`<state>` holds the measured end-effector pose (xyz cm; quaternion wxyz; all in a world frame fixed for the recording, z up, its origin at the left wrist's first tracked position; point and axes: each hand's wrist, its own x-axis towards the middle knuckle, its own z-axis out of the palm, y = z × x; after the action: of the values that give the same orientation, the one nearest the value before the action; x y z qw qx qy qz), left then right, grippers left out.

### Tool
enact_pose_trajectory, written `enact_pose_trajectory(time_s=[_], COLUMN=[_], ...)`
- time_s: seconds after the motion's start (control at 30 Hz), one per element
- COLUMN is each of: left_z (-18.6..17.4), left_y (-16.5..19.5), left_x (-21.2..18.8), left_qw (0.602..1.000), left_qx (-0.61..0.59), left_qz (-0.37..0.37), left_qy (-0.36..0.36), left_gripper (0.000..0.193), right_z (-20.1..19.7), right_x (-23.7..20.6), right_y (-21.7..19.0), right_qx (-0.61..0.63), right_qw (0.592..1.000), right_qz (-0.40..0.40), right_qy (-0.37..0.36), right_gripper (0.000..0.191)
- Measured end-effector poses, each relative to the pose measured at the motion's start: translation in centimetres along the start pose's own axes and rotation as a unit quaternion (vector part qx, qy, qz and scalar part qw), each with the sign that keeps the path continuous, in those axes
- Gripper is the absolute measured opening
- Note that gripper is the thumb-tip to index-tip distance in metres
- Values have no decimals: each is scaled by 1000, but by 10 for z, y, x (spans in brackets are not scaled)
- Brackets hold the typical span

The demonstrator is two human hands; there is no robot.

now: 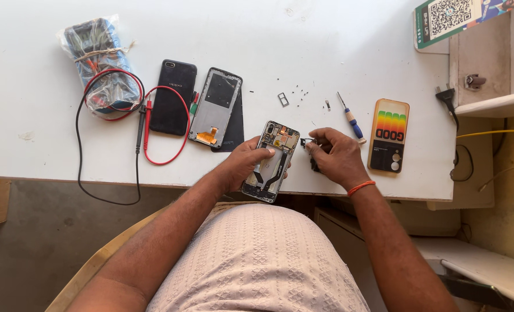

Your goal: The person disassembles a smartphone by removing the back cover, battery, and motherboard. They use a screwdriver to loosen screws and a spray can to clean the motherboard. The components are placed on the table as they are removed.

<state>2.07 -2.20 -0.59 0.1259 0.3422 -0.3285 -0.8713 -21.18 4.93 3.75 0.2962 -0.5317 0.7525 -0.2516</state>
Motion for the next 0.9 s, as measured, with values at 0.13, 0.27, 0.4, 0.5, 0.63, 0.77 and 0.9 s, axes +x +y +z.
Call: enact_pose_trajectory(time_s=[0.13, 0.27, 0.4, 0.5, 0.63, 0.77, 0.9], left_z=[-2, -1, 0, 2, 2, 1, 1], left_y=[-2, -5, -6, -7, -9, -9, -8], left_x=[2, 2, 2, 2, 2, 1, 1], left_qw=[1000, 999, 995, 990, 988, 985, 983], left_qx=[9, 41, 97, 136, 152, 167, 184], left_qz=[2, 8, 25, 29, 20, 20, 18], left_qy=[4, 3, 13, 23, 30, 24, 17], left_gripper=[36, 37, 36, 32, 30, 30, 30], right_z=[1, 9, 20, 26, 26, 14, 2], right_x=[-10, -12, -5, -2, 0, 10, 20], right_y=[-18, -39, -54, -59, -61, -60, -62], right_qx=[-69, -47, -99, -109, -107, -75, -111], right_qw=[974, 955, 958, 960, 962, 957, 948], right_qz=[-178, -269, -258, -249, -246, -280, -297], right_qy=[118, 113, 76, 67, 50, 19, -38], right_gripper=[21, 19, 27, 28, 25, 19, 14])
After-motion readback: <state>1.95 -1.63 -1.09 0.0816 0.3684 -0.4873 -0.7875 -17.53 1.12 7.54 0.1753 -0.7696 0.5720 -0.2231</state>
